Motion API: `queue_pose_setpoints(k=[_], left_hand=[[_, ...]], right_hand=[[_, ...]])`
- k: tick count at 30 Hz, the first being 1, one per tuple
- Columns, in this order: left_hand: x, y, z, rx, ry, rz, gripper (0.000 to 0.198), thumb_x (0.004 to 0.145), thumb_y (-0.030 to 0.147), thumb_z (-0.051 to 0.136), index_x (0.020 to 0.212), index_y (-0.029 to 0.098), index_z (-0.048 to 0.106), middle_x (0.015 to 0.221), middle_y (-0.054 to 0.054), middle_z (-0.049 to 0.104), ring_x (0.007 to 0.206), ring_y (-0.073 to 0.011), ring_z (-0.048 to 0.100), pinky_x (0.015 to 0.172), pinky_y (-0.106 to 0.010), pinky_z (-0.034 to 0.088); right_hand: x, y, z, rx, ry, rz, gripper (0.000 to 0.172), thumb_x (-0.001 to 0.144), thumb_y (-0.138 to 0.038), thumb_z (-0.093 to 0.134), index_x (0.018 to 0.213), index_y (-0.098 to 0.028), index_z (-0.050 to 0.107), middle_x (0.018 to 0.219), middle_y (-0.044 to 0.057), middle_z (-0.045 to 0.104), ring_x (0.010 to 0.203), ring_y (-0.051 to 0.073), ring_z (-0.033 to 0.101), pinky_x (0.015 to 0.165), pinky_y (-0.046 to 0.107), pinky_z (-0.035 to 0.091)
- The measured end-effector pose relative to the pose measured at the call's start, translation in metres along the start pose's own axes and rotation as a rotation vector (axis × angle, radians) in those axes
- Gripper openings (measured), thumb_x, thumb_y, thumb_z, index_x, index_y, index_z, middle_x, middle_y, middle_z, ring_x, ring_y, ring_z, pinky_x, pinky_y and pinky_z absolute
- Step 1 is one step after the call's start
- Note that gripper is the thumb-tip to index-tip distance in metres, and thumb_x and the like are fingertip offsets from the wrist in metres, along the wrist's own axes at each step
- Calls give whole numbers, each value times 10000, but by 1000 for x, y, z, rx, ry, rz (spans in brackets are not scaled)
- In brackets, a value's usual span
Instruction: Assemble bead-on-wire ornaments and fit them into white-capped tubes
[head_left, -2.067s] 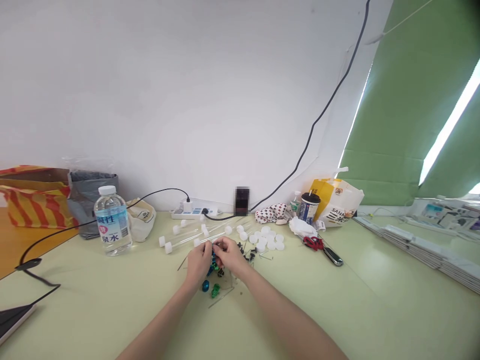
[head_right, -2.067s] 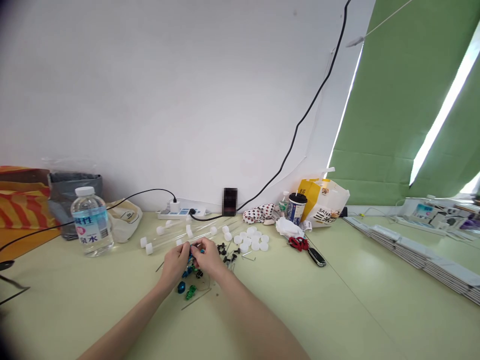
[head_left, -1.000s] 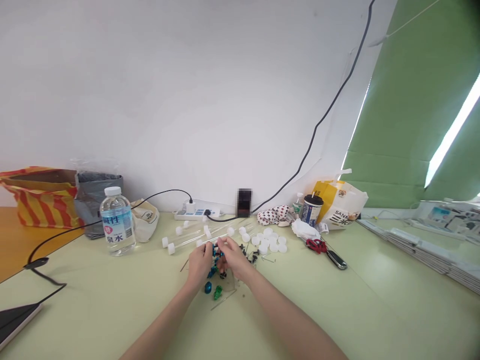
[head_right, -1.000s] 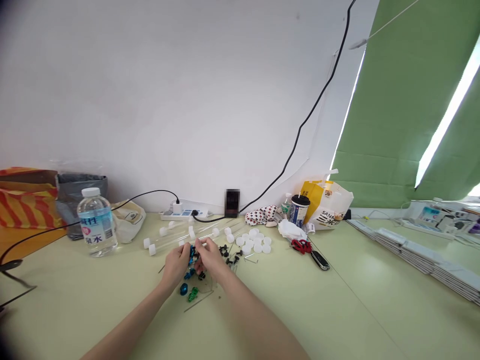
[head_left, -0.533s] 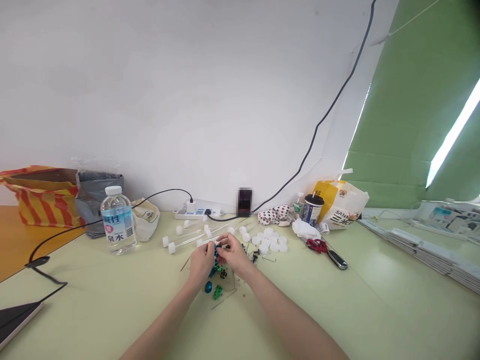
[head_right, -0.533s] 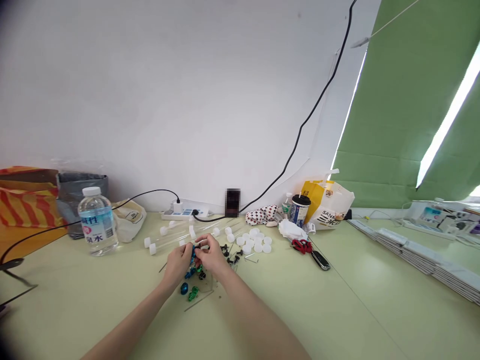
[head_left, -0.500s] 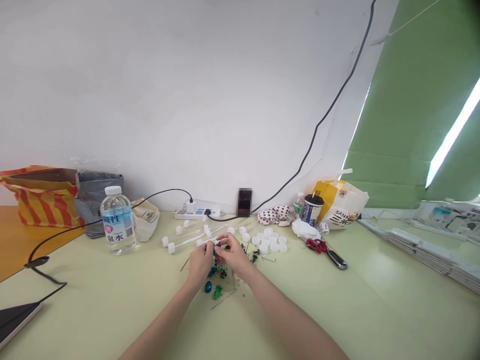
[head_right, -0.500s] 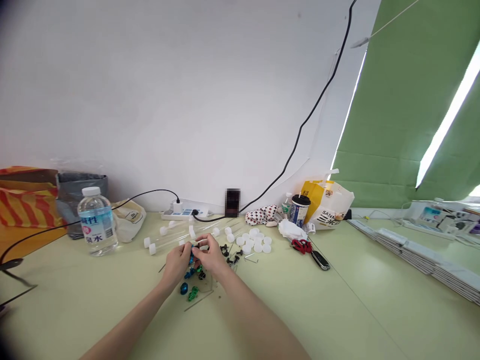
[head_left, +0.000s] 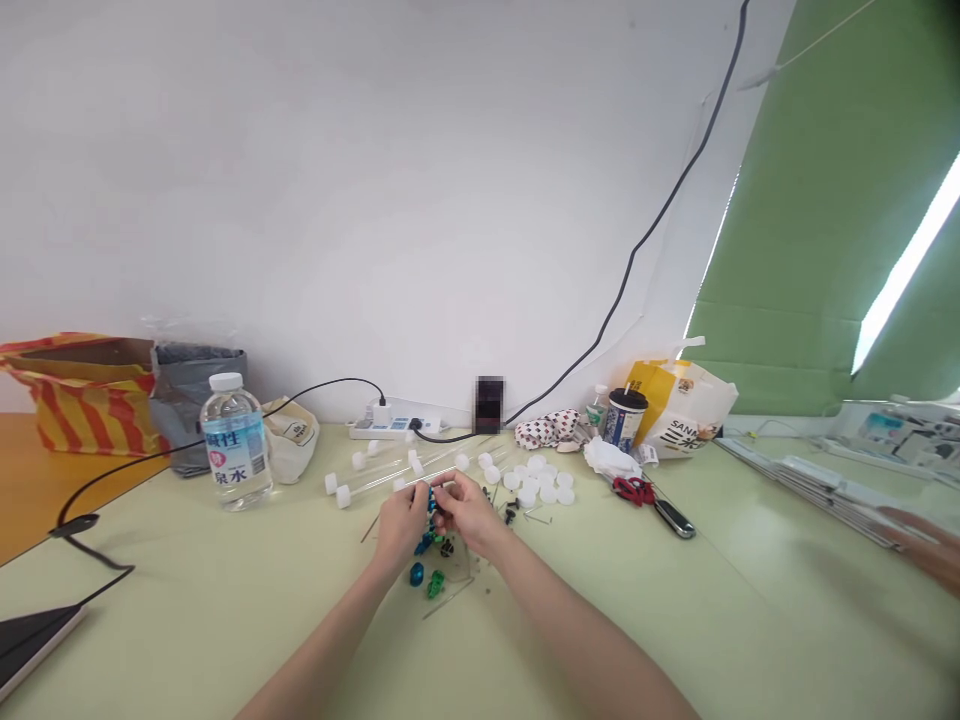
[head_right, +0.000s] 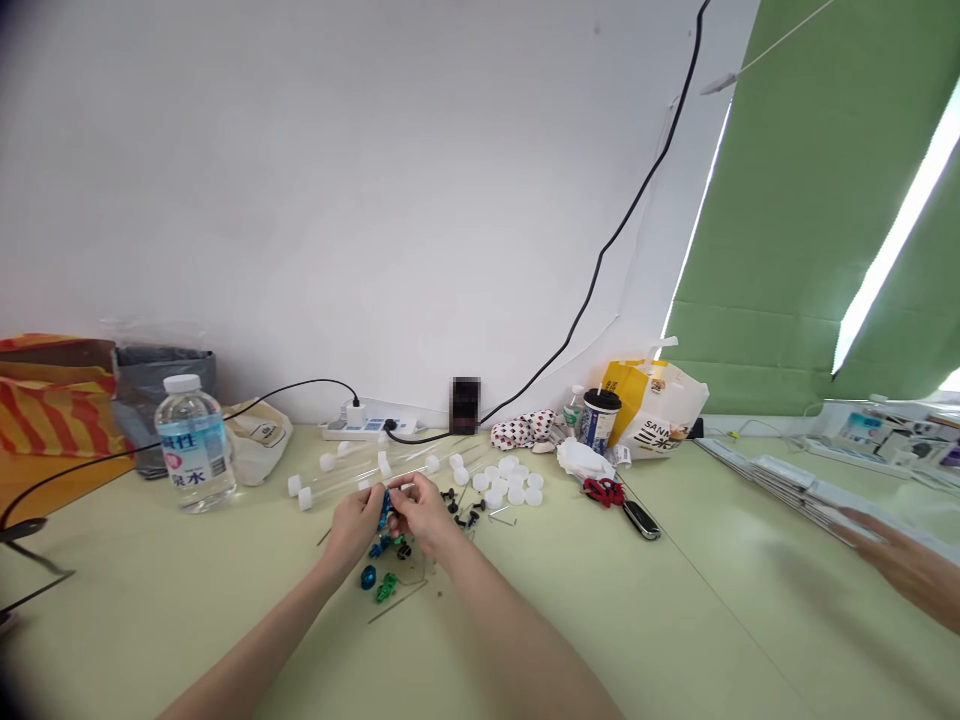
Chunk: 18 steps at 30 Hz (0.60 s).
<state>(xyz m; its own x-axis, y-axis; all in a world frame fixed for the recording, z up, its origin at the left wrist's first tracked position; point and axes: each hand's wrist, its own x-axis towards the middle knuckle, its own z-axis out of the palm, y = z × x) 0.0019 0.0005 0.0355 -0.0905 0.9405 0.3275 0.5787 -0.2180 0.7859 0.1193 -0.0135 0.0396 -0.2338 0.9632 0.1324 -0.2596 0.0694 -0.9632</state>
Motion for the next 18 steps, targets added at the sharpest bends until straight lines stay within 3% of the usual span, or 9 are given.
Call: queue_pose_setpoints(k=[3, 5, 8, 10, 13, 18], left_hand=[[0, 1, -1, 1, 7, -28, 373, 769, 372, 309, 477, 189, 451, 465, -25, 524, 492, -173, 493, 483, -245, 320], [0, 1, -1, -3, 15, -34, 381, 771, 383, 303, 474, 190, 443, 458, -20, 510, 492, -172, 486, 483, -245, 319], [-1, 2, 0, -9, 13, -3, 378, 771, 399, 310, 471, 194, 412, 446, -7, 474, 488, -163, 467, 489, -243, 320], [-2, 2, 0, -8, 14, 2, 363, 767, 387, 318, 469, 196, 398, 443, -2, 461, 488, -159, 461, 490, -241, 317], [-3, 4, -1, -12, 6, -21, 357, 771, 371, 313, 476, 196, 410, 439, -2, 465, 490, -163, 469, 487, -240, 315], [-4, 6, -2, -5, 10, -16, 371, 778, 386, 306, 475, 197, 408, 448, -12, 488, 489, -168, 480, 489, -243, 316]], right_hand=[[0, 1, 0, -46, 2, -88, 433, 583, -434, 727, 897, -217, 523, 784, -34, 481, 553, 74, 509, 484, 211, 433], [0, 1, 1, -49, 11, -38, 446, 608, -473, 701, 924, -226, 505, 790, -29, 488, 563, 87, 526, 466, 213, 429], [0, 0, 0, -48, 69, 64, 412, 682, -560, 594, 854, -206, 475, 664, -52, 452, 431, 65, 450, 374, 194, 343], [0, -1, 0, -62, 71, 39, 398, 666, -534, 623, 819, -201, 471, 646, -63, 441, 404, 48, 414, 368, 187, 321], [0, -3, -1, -64, 16, -43, 424, 603, -444, 715, 882, -219, 488, 750, -48, 480, 479, 59, 482, 421, 194, 378], [0, -3, -2, -53, 46, 41, 354, 703, -516, 594, 828, -204, 483, 695, -41, 468, 422, 68, 467, 367, 200, 348]])
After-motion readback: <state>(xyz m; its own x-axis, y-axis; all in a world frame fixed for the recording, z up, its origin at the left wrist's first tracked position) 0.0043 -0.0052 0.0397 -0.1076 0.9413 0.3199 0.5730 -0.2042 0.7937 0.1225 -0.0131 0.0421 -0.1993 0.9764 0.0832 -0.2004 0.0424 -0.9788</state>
